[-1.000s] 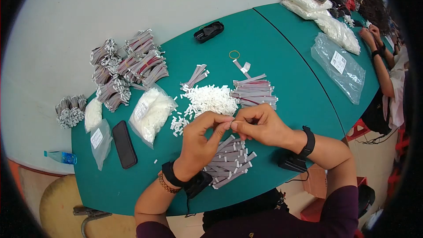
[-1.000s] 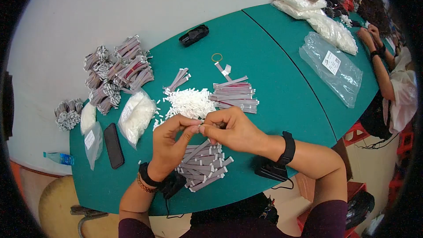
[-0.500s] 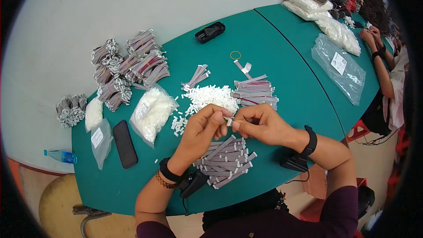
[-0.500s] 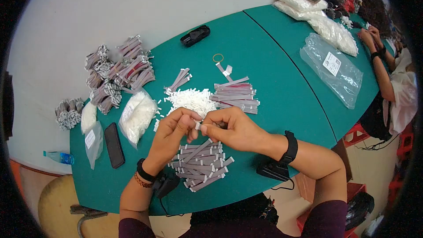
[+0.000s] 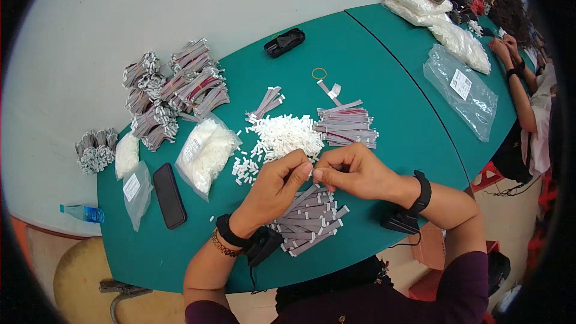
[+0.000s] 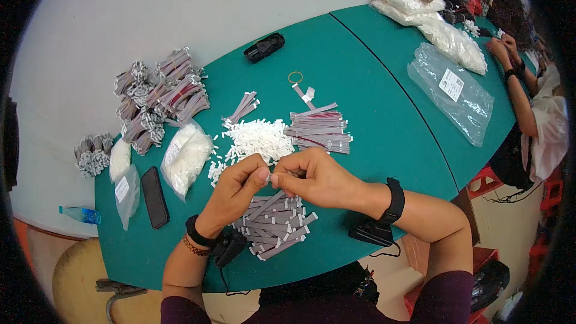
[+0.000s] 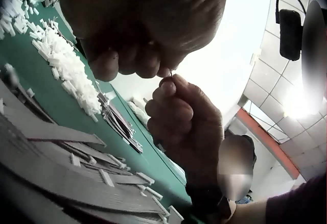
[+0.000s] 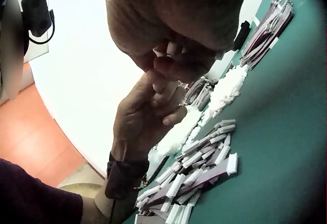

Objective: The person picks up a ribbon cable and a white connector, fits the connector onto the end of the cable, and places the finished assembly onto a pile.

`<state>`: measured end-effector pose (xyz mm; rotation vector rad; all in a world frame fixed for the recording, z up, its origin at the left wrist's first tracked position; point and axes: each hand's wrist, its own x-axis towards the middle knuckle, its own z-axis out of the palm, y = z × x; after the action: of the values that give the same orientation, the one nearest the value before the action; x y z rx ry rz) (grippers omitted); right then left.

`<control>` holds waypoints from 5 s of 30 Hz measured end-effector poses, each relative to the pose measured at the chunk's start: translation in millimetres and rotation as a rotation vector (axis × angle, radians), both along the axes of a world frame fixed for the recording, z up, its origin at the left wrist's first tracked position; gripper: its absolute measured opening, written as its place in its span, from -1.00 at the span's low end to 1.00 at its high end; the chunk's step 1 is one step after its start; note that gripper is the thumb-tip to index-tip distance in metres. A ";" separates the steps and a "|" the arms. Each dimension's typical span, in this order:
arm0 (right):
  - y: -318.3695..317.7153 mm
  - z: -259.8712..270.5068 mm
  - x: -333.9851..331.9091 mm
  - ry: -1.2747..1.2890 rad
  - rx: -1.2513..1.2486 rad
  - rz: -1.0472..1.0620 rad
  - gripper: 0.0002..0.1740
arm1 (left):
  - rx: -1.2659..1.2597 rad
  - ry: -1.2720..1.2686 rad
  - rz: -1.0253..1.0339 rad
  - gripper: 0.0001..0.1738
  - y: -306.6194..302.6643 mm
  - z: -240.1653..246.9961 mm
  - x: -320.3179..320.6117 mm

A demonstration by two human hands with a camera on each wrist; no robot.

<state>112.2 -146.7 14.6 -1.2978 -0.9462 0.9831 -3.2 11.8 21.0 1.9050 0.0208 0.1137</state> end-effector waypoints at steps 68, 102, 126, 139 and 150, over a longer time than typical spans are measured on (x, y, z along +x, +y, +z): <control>0.5 8.2 1.4 0.033 -0.035 0.006 -0.78 | -0.266 0.076 -0.068 -0.70 1.1 -4.5 2.0; 0.6 8.1 3.5 0.174 -0.058 0.057 -0.77 | -0.798 0.164 -0.044 -0.69 -4.6 -5.8 2.0; 7.3 -20.6 10.6 -0.270 0.084 -0.023 -0.79 | 0.027 0.291 -0.055 -0.62 56.9 20.9 -6.7; 2.4 -18.8 27.8 -0.936 0.076 -0.246 -0.90 | 0.327 0.338 0.010 -0.74 43.0 17.4 -26.6; -1.1 -27.9 50.3 -1.178 -0.235 -0.428 -0.84 | 0.544 0.014 0.208 -0.79 30.1 -12.7 -4.8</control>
<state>162.6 -147.8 -13.3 -2.2213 -1.3253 -0.1080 -8.0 41.9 8.4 2.4435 0.2173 0.2681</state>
